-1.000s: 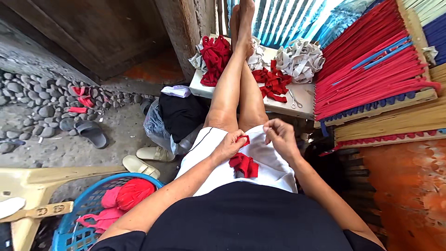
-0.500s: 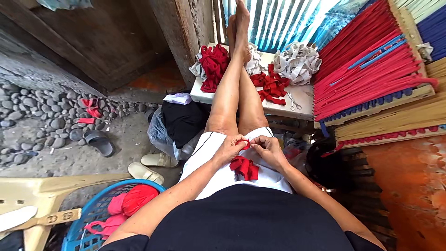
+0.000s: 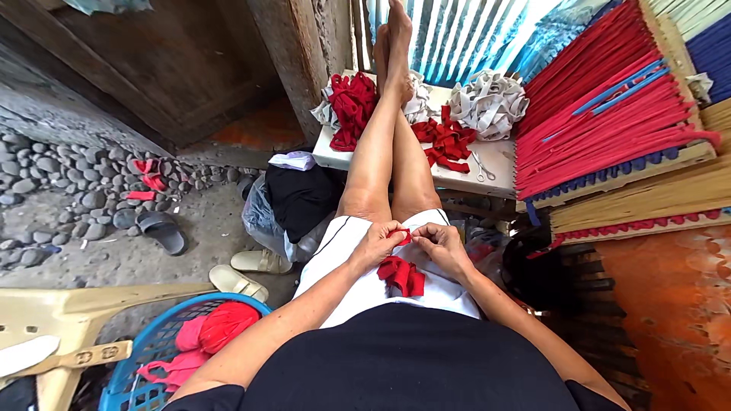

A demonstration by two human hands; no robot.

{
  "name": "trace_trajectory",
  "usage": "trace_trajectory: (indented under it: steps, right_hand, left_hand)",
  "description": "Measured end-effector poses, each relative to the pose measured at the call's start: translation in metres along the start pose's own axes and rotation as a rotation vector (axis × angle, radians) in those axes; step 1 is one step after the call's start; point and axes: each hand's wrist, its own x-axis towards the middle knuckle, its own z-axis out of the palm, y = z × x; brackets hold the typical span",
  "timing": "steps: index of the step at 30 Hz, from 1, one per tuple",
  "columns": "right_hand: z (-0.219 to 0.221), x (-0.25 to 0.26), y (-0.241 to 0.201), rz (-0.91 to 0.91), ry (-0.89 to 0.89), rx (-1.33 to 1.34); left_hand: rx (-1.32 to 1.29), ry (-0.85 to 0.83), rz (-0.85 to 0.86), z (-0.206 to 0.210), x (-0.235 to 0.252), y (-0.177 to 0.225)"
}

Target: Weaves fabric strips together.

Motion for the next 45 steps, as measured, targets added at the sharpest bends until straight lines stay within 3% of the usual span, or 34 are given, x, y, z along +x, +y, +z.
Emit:
trace_trajectory:
  steps: [6, 11, 15, 26, 38, 45]
  right_hand:
    - [0.0, 0.0, -0.001, 0.008, 0.005, -0.011]
    - [0.002, 0.0, -0.005, 0.047, 0.018, -0.041]
    - [0.004, 0.001, -0.008, 0.066, 0.041, -0.065]
    - [0.008, 0.0, -0.004, 0.049, 0.076, -0.039]
    - [0.013, 0.001, -0.001, 0.032, 0.117, -0.018]
    - [0.016, -0.003, -0.007, 0.044, 0.104, 0.093]
  left_hand:
    - [0.137, 0.051, 0.085, 0.002, -0.001, -0.003]
    - [0.402, 0.212, 0.288, 0.01, -0.004, -0.002]
    - [0.427, 0.289, 0.396, 0.011, -0.003, -0.003]
    - [0.325, 0.308, 0.32, 0.011, -0.004, 0.0]
    - [0.501, 0.241, 0.605, 0.011, -0.003, -0.005]
    - [0.485, 0.358, 0.466, 0.013, -0.003, -0.002]
